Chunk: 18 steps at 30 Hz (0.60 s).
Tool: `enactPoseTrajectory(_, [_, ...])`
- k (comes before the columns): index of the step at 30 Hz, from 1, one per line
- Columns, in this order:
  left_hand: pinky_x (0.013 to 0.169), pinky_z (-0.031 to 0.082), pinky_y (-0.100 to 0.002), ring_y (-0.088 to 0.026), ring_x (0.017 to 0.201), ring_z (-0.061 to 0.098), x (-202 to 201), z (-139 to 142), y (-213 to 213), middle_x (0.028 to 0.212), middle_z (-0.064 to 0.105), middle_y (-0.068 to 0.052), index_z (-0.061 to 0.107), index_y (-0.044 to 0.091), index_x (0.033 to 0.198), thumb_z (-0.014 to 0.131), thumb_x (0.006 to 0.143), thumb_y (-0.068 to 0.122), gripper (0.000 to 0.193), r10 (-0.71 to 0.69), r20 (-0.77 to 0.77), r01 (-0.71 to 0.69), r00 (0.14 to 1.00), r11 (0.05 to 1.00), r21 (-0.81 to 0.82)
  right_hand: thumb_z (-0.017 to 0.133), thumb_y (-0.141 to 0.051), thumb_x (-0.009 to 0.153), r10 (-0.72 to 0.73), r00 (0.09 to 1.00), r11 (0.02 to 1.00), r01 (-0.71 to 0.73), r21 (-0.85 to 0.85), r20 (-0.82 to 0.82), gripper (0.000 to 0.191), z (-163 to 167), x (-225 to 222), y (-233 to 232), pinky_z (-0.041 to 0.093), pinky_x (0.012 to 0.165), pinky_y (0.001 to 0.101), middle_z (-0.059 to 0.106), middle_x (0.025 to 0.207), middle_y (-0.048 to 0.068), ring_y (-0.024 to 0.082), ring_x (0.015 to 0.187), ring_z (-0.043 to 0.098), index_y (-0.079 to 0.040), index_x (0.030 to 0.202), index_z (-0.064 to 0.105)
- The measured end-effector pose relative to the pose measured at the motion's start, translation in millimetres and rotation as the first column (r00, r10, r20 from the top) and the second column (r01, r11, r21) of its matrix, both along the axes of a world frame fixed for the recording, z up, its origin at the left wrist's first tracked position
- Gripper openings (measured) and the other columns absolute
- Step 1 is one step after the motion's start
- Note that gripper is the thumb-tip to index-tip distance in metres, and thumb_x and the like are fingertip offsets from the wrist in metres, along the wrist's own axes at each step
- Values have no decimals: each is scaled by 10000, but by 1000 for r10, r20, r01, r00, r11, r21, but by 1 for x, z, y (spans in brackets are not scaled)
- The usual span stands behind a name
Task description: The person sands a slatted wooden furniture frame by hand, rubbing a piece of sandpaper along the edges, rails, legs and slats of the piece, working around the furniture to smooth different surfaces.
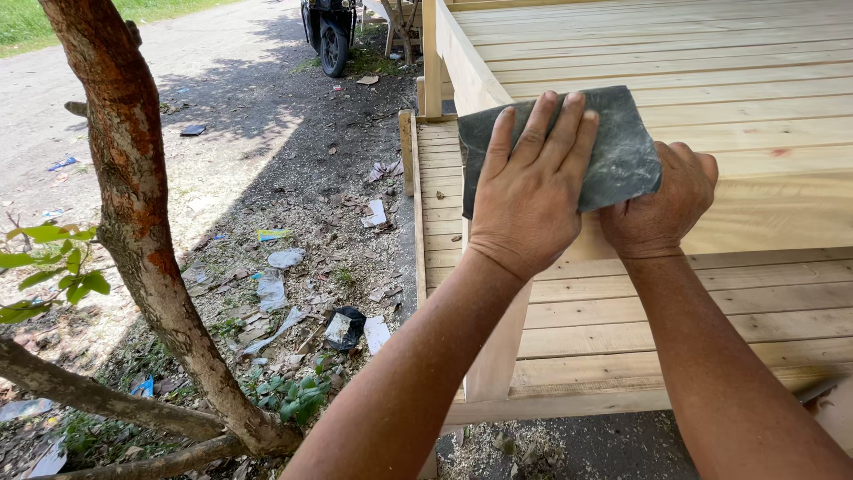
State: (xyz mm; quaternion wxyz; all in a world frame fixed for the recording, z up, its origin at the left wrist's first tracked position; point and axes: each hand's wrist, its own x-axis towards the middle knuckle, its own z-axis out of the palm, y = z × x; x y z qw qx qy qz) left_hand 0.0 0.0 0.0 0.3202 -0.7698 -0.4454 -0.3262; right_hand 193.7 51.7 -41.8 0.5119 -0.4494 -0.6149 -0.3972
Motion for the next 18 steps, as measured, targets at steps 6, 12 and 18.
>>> enactPoseTrajectory(6, [1349,174,-473,-200,1619,289,-78,-28,-3,1703,386,-2,497,209,1585,663,905,252,702,-307,18,303,952,947,109,543,-230,1134,12,999,999,-13,36,37,395,1,-4,-6,366,791,376,552,686,-18,181,709,511,-158,746,578])
enactPoseTrajectory(12, [1319,182,-476,-223,1576,290,-13,-6,4,1668,394,-42,496,126,1551,657,916,245,666,-230,-21,231,973,970,72,645,-320,1054,-74,996,995,70,74,54,411,7,-10,-7,372,781,394,525,668,-1,207,753,532,-138,710,516])
enactPoseTrajectory(18, [1278,202,-492,-231,1546,292,-55,-10,6,1652,386,-66,495,116,1553,671,879,322,727,-443,-24,443,896,894,68,604,-242,1145,-17,1000,1000,17,-7,25,464,6,-8,-11,368,765,382,497,648,13,203,668,491,-138,702,514])
